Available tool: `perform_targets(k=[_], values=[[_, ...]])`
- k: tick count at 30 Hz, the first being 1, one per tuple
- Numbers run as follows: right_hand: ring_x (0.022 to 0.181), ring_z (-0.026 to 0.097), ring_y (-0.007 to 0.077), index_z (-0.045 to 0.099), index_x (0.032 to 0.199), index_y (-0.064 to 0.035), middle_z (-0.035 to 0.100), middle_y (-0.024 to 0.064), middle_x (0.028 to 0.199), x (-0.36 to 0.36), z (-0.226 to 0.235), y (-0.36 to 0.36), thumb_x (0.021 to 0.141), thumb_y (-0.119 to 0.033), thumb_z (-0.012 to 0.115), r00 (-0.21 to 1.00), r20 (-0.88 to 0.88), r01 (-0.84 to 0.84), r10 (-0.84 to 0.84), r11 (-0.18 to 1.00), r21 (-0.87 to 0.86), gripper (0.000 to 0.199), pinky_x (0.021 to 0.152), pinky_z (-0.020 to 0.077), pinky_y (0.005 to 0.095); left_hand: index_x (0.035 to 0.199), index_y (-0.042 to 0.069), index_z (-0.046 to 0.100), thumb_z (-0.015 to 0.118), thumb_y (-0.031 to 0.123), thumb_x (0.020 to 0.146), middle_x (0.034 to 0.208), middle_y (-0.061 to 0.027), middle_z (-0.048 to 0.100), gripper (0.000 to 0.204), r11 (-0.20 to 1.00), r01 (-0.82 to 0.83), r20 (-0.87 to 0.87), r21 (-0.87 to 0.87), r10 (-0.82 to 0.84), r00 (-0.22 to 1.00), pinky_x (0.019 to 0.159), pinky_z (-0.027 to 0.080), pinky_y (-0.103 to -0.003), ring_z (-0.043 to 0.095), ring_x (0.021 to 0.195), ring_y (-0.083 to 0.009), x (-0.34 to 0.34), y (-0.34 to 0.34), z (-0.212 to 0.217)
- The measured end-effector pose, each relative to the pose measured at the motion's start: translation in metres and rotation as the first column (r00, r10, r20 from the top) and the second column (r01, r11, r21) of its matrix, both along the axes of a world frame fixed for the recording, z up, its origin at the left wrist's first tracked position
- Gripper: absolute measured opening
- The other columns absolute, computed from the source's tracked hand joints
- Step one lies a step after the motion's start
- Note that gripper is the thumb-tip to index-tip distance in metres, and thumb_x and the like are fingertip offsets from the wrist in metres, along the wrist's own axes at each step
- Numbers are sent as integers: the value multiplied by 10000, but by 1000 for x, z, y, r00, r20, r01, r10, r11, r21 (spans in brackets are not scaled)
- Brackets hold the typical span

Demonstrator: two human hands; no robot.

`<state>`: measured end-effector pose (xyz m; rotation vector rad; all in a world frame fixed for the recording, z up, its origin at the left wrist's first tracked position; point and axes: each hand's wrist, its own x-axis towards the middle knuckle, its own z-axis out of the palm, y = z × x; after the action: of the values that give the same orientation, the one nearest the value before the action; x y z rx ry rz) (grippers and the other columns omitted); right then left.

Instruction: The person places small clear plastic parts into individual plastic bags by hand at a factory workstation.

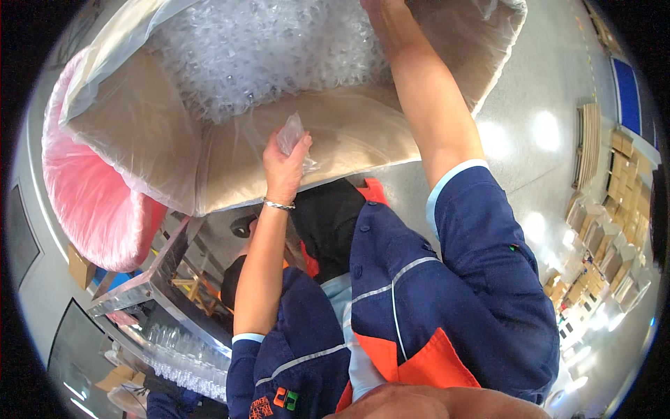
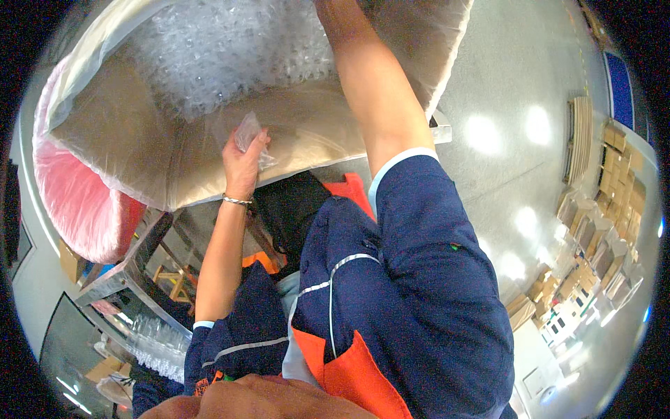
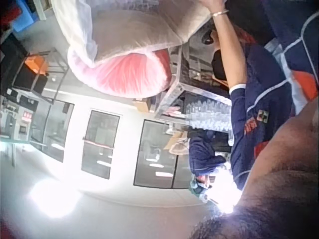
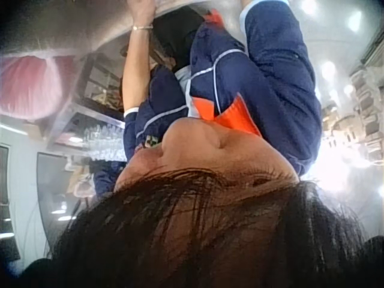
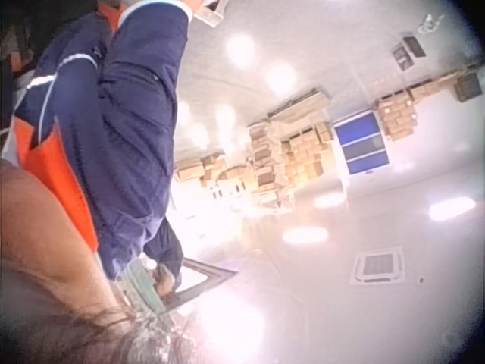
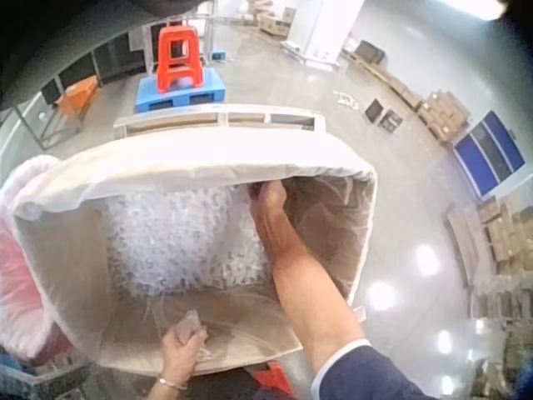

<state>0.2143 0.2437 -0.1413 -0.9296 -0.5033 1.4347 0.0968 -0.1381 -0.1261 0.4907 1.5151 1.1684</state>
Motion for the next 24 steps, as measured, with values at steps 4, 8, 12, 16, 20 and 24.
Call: perform_targets(k=[4, 8, 12, 16, 20, 24], values=[[556, 499, 166, 622, 847, -161, 559, 8, 658, -25, 22, -27, 927, -438, 533, 1000, -1, 22, -23, 999, -46, 302, 507, 386, 328, 1177, -50, 530, 713, 102, 836, 1018, -102, 674, 416, 999, -35, 12, -40, 36, 999, 814, 502, -270, 640, 900, -147, -11, -8, 7], [564, 513, 177, 614, 878, -117, 565, 31, 674, 1, 9, -24, 944, -388, 522, 995, -76, -77, 71, 993, -90, 294, 501, 396, 302, 1192, -60, 513, 714, 102, 835, 1010, -103, 672, 440, 996, -65, 41, -54, 67, 997, 807, 506, -268, 642, 886, -145, -14, -9, 14], [680, 553, 212, 604, 899, -64, 580, 55, 728, 48, -31, 30, 960, -385, 489, 967, 42, -250, 250, 968, -15, 347, 535, 419, 309, 1191, -72, 509, 711, 105, 837, 1001, -100, 670, 444, 999, -26, 87, -27, 28, 996, 805, 506, -267, 644, 884, -149, 2, 1, 8], [686, 553, 215, 605, 902, -70, 580, 59, 734, 39, -35, 19, 963, -382, 485, 940, 194, -267, 280, 960, -88, 341, 543, 424, 317, 1193, -68, 508, 700, 103, 848, 1003, -103, 670, 430, 1000, -18, 31, -16, 19, 999, 808, 509, -273, 647, 891, -156, -9, -6, 3], [695, 553, 220, 608, 906, -78, 580, 63, 741, 41, -21, 9, 968, -379, 479, 853, 415, -270, 317, 948, -170, 333, 554, 431, 328, 1193, -58, 512, 679, 98, 869, 1008, -105, 671, 396, 998, -68, 96, -14, 69, 993, 812, 517, -284, 650, 892, -163, -12, -9, 3], [703, 552, 224, 610, 910, -86, 581, 67, 748, 38, -16, -1, 972, -376, 473, 718, 595, -260, 361, 932, -251, 326, 565, 438, 339, 1191, -52, 514, 670, 94, 876, 1019, -109, 669, 381, 999, -42, 48, -29, 43, 998, 817, 520, -292, 652, 894, -170, -18, -14, 6]])
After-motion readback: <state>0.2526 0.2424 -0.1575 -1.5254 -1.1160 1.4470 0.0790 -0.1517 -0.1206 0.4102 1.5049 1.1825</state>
